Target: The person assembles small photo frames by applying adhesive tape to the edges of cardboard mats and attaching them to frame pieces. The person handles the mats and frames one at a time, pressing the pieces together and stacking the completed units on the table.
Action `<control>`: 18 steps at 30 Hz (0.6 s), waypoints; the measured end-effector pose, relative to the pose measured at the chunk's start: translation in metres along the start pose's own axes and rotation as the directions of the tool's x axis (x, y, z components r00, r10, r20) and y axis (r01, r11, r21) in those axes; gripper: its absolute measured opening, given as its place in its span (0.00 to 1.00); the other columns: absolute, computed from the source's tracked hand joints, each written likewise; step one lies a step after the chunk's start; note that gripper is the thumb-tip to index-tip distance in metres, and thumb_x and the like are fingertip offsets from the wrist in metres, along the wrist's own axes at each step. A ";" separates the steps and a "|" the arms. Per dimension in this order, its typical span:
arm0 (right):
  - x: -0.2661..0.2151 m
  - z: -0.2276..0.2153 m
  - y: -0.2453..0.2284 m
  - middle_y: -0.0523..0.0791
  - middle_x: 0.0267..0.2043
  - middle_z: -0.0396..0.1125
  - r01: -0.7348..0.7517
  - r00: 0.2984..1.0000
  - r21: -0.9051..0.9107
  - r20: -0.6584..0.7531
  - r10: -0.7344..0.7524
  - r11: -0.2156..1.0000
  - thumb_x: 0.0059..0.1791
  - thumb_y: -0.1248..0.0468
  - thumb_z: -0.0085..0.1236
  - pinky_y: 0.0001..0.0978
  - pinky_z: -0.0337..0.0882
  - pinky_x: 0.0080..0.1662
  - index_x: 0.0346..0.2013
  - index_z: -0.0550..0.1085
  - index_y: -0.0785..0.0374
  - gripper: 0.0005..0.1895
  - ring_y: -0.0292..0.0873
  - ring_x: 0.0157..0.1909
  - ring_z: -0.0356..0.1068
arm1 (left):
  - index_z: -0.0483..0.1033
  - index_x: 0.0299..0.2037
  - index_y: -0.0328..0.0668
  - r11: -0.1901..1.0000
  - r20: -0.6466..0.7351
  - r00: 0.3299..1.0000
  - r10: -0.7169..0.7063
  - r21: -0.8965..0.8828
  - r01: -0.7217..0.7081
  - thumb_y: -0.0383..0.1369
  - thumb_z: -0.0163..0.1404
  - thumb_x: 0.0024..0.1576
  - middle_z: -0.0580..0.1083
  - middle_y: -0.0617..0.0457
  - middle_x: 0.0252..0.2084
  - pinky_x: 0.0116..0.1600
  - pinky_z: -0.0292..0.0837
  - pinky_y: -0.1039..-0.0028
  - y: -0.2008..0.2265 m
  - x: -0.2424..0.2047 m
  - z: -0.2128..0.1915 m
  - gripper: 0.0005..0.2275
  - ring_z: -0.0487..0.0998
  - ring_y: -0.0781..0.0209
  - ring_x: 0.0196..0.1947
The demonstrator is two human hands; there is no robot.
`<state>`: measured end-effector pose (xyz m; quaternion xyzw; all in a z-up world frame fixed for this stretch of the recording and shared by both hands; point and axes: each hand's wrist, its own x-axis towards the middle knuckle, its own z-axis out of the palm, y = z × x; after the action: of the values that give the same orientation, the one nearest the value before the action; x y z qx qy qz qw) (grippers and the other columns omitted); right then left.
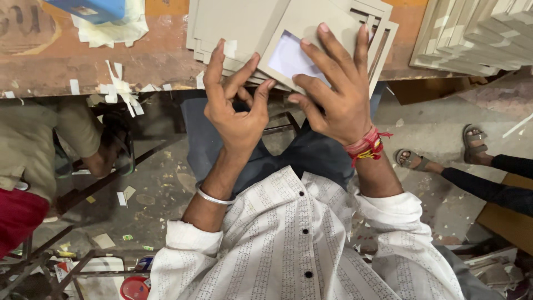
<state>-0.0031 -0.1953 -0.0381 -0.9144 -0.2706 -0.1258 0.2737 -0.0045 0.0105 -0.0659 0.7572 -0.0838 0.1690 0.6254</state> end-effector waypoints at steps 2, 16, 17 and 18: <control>0.000 0.005 0.000 0.48 0.64 0.71 -0.003 1.000 -0.035 -0.023 0.002 0.999 0.54 0.61 0.72 0.70 0.34 0.75 0.43 0.78 0.60 0.10 0.56 0.77 0.57 | 0.51 0.71 0.37 1.000 -0.018 0.999 0.027 0.014 -0.026 0.18 0.62 0.60 0.72 0.38 0.63 0.32 0.74 0.86 0.000 0.000 0.000 0.35 0.82 0.60 0.56; -0.001 0.013 0.000 0.43 0.56 0.75 -0.065 0.996 0.022 -0.063 0.066 0.998 0.55 0.66 0.71 0.69 0.37 0.76 0.42 0.79 0.62 0.06 0.53 0.75 0.61 | 0.53 0.74 0.40 0.999 -0.045 0.999 -0.029 -0.023 0.028 0.19 0.63 0.63 0.80 0.45 0.53 0.29 0.69 0.89 -0.012 -0.008 0.006 0.34 0.85 0.68 0.49; -0.001 0.013 0.000 0.43 0.56 0.75 -0.063 0.996 0.025 -0.064 0.065 0.998 0.55 0.66 0.71 0.69 0.37 0.76 0.42 0.79 0.62 0.06 0.53 0.75 0.61 | 0.53 0.74 0.40 0.999 -0.040 0.999 -0.030 -0.015 0.030 0.19 0.63 0.63 0.80 0.43 0.54 0.29 0.69 0.89 -0.012 -0.008 0.005 0.34 0.85 0.67 0.50; -0.001 0.012 0.000 0.43 0.57 0.75 -0.061 0.996 0.027 -0.066 0.063 0.998 0.55 0.66 0.71 0.69 0.38 0.76 0.42 0.79 0.61 0.06 0.53 0.75 0.61 | 0.53 0.74 0.40 1.000 -0.034 0.999 -0.031 -0.007 0.031 0.19 0.63 0.62 0.80 0.42 0.54 0.28 0.69 0.89 -0.011 -0.007 0.004 0.34 0.85 0.66 0.50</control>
<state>-0.0032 -0.1886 -0.0485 -0.9141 -0.2341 -0.1444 0.2978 -0.0066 0.0079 -0.0795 0.7534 -0.0621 0.1718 0.6317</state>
